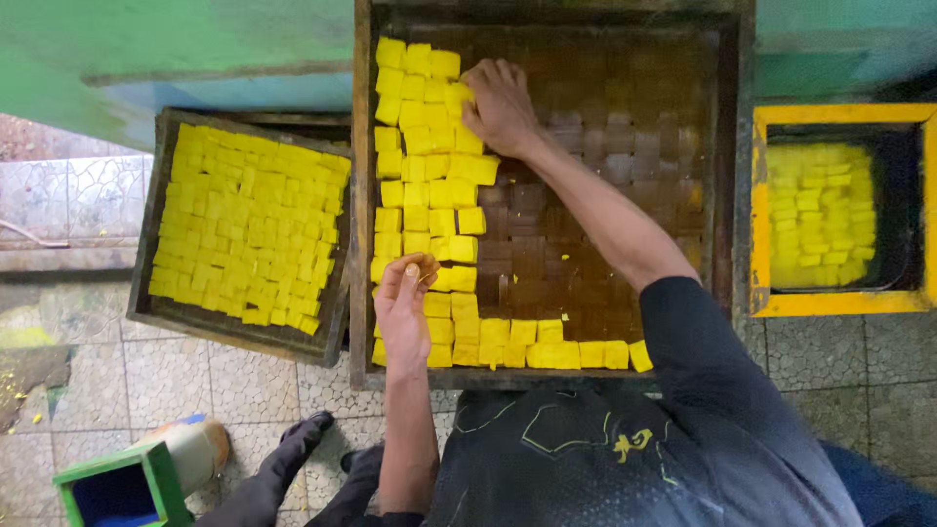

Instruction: The person fills large plastic buckets with water using a pink scoop and a hose, then moves to wooden draining trays and transfers yellow tofu blocks one at a time by hand from the trays into a yellow-framed slotted container, working around the tray until most blocks are moved.

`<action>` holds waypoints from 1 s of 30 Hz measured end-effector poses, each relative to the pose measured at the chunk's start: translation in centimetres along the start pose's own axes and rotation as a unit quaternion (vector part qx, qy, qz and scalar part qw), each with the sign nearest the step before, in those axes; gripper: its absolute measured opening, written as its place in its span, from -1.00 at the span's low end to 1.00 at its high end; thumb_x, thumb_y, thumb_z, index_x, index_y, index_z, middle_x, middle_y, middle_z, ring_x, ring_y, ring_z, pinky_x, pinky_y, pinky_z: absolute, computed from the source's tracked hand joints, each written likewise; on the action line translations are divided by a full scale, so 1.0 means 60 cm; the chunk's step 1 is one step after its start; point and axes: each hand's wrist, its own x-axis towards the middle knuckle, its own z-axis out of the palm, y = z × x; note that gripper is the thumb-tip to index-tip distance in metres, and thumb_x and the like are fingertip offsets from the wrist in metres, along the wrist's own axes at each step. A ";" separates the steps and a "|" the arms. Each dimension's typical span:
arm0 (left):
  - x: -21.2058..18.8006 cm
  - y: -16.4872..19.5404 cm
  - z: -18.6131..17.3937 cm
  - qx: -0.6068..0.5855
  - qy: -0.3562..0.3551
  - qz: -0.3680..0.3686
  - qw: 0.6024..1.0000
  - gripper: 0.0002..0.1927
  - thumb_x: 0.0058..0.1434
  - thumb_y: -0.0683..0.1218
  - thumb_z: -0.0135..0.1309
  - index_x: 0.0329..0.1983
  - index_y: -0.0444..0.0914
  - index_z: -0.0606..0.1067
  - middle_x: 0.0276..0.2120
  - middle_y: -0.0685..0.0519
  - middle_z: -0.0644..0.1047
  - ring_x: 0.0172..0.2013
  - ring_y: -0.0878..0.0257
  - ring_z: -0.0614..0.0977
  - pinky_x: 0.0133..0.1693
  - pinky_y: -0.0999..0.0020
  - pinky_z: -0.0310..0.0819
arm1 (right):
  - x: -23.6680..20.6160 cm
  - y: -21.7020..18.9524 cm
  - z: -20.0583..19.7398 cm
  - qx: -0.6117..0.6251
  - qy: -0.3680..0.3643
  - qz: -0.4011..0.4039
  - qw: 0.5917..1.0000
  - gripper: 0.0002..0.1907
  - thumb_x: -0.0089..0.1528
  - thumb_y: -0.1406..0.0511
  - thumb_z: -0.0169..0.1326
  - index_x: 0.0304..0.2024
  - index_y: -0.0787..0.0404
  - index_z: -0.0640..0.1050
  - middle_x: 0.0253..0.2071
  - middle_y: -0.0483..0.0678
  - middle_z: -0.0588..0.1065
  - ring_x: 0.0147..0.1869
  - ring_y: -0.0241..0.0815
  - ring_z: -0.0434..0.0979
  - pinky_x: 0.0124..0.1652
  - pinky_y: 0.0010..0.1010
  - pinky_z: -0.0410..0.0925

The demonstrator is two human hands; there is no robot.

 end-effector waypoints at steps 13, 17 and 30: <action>0.128 -0.013 0.068 0.048 0.050 -0.053 0.996 -0.52 0.35 -0.07 0.06 0.31 -0.18 0.30 0.12 0.08 0.48 -0.03 0.25 0.56 -0.10 0.29 0.48 | -0.056 -0.142 -0.059 0.131 -0.282 -0.091 0.946 -0.46 -0.01 0.21 0.23 -0.01 0.24 0.45 -0.04 0.06 0.40 0.09 0.01 0.37 0.09 -0.10 0.30; 0.112 -0.029 0.064 -0.148 0.009 -0.144 0.978 -0.60 0.40 -0.01 -0.01 0.20 -0.32 0.37 0.01 -0.13 0.54 -0.04 0.02 0.67 -0.08 0.15 0.65 | -0.075 -0.130 -0.061 0.203 -0.094 -0.047 0.974 -0.67 0.25 0.20 0.22 -0.01 0.21 0.52 0.07 0.03 0.44 0.19 0.03 0.40 0.15 -0.07 0.29; 0.031 -0.056 0.004 -0.323 0.027 -0.180 0.929 -0.54 0.45 0.25 -0.12 0.07 -0.18 0.48 -0.09 -0.08 0.62 -0.23 0.09 0.58 -0.28 0.20 0.46 | -0.178 -0.089 -0.002 -0.057 -0.005 0.038 0.998 -0.67 0.27 0.22 0.17 -0.02 0.28 0.48 0.00 0.17 0.46 0.05 0.10 0.44 0.02 0.01 0.29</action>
